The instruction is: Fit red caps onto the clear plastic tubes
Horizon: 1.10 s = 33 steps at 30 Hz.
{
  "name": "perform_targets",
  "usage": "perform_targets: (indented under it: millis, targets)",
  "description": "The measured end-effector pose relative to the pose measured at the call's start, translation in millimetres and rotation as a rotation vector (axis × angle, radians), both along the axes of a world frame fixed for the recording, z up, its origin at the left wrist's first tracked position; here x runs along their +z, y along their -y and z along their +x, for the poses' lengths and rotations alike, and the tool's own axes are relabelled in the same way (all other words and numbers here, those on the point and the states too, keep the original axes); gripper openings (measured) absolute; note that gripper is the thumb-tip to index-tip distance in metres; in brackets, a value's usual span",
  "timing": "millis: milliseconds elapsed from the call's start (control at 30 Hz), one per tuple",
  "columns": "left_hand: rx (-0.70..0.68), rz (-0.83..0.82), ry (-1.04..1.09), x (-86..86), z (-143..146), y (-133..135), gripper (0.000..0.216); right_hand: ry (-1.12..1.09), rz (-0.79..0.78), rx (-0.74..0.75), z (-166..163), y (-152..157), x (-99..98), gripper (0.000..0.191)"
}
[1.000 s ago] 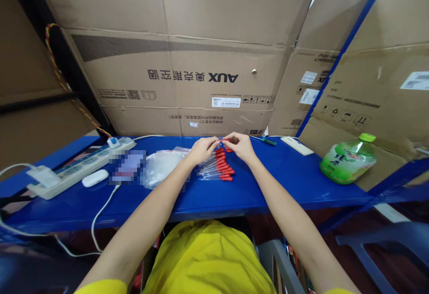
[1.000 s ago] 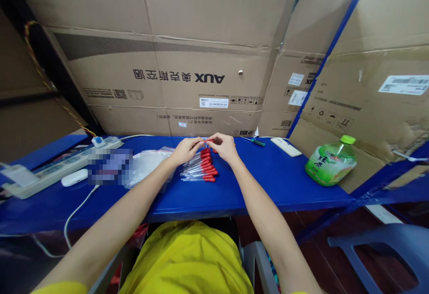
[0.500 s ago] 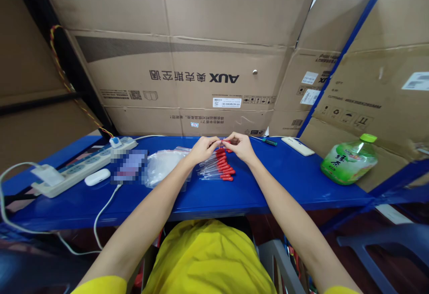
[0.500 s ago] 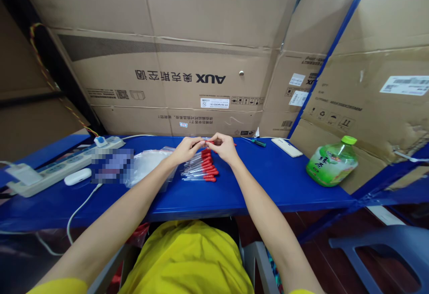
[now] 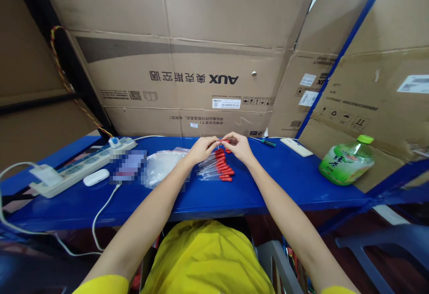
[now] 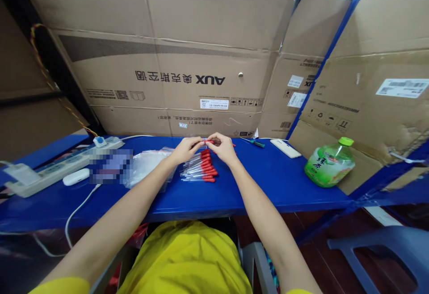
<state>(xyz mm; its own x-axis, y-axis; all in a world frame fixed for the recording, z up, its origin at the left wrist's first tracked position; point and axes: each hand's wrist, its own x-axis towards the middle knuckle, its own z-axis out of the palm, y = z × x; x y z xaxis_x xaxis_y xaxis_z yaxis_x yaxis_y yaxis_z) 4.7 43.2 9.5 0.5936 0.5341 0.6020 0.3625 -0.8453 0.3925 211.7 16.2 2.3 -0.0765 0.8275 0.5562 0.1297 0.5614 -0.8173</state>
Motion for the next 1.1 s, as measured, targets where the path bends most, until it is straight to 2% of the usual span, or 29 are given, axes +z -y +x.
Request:
perform_targets:
  millis: [200,367,600,867,1100]
  targets:
    - [-0.1,0.003,0.002,1.2,-5.9,-5.2,0.041,0.083,-0.036,0.013,9.7,-2.3,-0.1,0.034]
    - [-0.137,-0.057,0.015,4.7,-8.2,-4.6,0.04,0.044,-0.028,0.036,8.9,1.4,2.5,0.036]
    - [-0.138,-0.109,0.002,8.8,-7.9,-0.6,0.04,0.039,-0.022,0.042,7.6,4.6,4.6,0.036]
    - [-0.147,-0.043,-0.052,8.4,-9.8,-4.5,0.034,0.108,-0.029,0.021,7.5,2.7,0.8,0.04]
    - [-0.157,-0.196,0.063,9.0,-4.3,2.0,0.041,0.003,-0.001,0.034,3.4,8.2,8.1,0.035]
